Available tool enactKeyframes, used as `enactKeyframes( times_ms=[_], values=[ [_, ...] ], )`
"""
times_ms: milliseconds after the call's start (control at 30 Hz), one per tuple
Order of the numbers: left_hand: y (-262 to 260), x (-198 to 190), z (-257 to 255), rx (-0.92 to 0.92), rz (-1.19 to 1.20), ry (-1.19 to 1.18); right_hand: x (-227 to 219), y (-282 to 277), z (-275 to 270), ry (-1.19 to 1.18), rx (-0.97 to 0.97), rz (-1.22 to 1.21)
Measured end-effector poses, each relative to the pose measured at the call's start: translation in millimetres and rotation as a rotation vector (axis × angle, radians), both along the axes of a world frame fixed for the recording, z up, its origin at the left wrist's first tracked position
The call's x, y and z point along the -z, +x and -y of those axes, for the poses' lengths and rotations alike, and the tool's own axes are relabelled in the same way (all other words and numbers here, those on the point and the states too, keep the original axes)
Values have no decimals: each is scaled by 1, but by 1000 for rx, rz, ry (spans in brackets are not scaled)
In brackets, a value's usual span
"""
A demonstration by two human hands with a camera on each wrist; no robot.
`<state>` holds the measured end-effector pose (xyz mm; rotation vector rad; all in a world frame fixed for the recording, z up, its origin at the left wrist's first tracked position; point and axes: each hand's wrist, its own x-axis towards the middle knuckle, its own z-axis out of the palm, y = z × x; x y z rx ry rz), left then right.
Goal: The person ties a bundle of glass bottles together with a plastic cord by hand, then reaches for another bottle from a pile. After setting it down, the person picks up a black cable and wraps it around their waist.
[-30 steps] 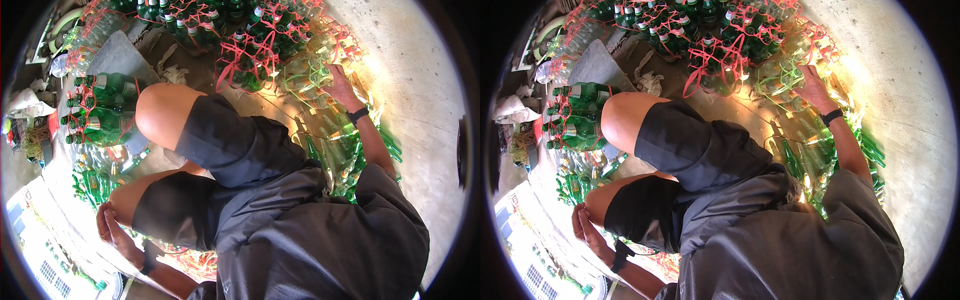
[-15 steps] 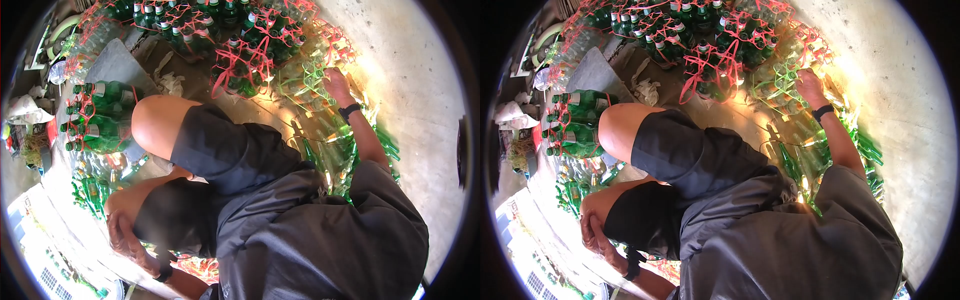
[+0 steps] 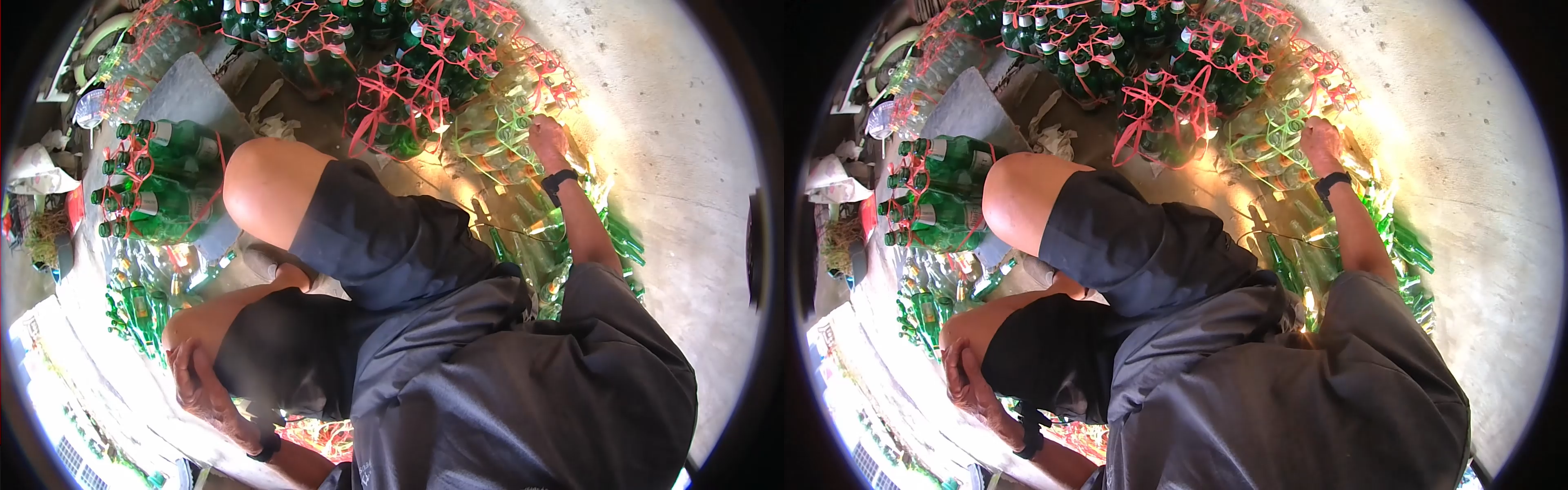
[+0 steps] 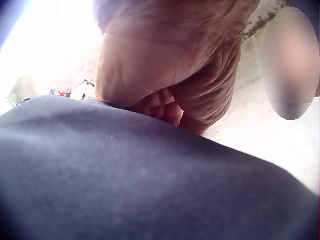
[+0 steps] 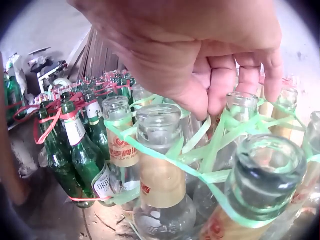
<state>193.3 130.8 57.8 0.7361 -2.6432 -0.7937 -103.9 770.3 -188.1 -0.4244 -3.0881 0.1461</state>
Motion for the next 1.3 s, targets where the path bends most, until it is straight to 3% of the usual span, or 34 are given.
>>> enactKeyframes(
  times_ms=[133, 200, 267, 367, 533, 600, 800, 1133, 1300],
  values=[
    [3, 5, 6, 7, 10, -11, -8, 2, -10, -46, -166, -203],
    [4, 5, 8, 17, 51, -21, -12, -6, -13, -265, -391, -437],
    [1, 5, 6, 24, 41, -18, -18, -7, -18, -240, -388, -371],
    [-1, 5, 6, 42, 33, -25, -39, -12, -14, -455, -293, -179],
    [-5, 1, 1, 52, 52, -36, -55, -21, -17, -496, -343, -170],
    [-5, 2, 0, 40, 41, -30, -58, -23, -19, -628, -339, -116],
    [-1, 6, 6, 56, 32, -38, -87, -22, -9, -593, -309, 20],
    [-5, 2, 1, 51, 35, -27, -78, -47, -21, -379, -395, -64],
    [-4, 1, -1, 40, 49, -59, -68, -63, -24, -342, -535, -24]
  ],
)
